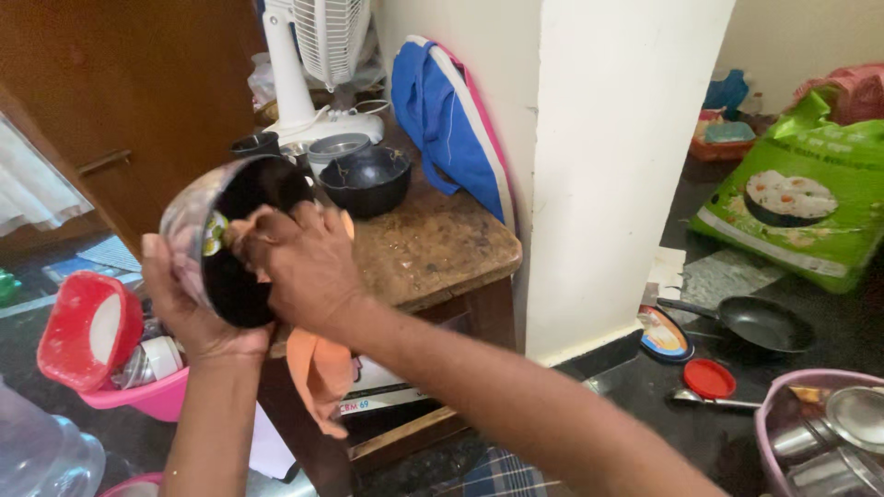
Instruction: The person wipes the inside and outside of a black bowl with a floral pattern using an orange cloth. They rotate the bowl to clean all sides and then place it on a wooden table. The person then picks up a second black bowl and wipes it with the same cloth.
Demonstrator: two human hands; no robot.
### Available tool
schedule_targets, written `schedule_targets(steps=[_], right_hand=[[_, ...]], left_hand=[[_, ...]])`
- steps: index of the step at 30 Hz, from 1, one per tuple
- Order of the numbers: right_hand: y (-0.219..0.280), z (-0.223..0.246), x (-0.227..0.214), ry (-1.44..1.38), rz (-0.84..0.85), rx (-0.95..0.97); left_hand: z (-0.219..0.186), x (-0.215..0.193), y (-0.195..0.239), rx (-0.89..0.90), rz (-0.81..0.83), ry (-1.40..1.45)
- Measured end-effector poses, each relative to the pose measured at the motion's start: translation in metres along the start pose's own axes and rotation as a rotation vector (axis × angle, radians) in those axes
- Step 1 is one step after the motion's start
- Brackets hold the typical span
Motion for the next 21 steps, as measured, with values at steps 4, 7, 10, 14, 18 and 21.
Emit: schedule_targets(steps=[4, 7, 10, 14, 18, 21], right_hand=[[0.007, 0.026, 0.083, -1.665, 0.365, 0.555], [0.016, 0.006, 0.073, -1.033, 0.446, 0.433], [0.002, -0.008, 0.048, -0.411, 0.492, 0.275], [-0.016, 0.000, -0.008, 0.130, -0.089, -0.190], [-0.004, -0.011, 0.029, -0.210, 0.261, 0.325], [-0.005, 0.002, 0.064, -1.234, 0.454, 0.557]], left_hand=[[-0.019, -0.001, 0.012, 0.011, -0.105, -0.137], [-0.021, 0.001, 0.014, 0.036, -0.075, -0.203], [-0.013, 0.008, 0.005, -0.055, -0.061, -0.102], [0.004, 0.016, 0.001, -0.104, -0.028, 0.042], [0.017, -0.034, -0.008, -0.070, -0.056, 0.036], [-0.001, -0.058, -0.010, 0.048, 0.043, -0.038]])
Point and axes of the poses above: each hand's wrist, its own y-axis away from the middle knuckle, its own x-axis out of the palm, z = x × y, the point moved 6 cm from there along -y, towards the middle knuckle, and after that the axes turned 5 degrees about y, right-handed, at the moved point
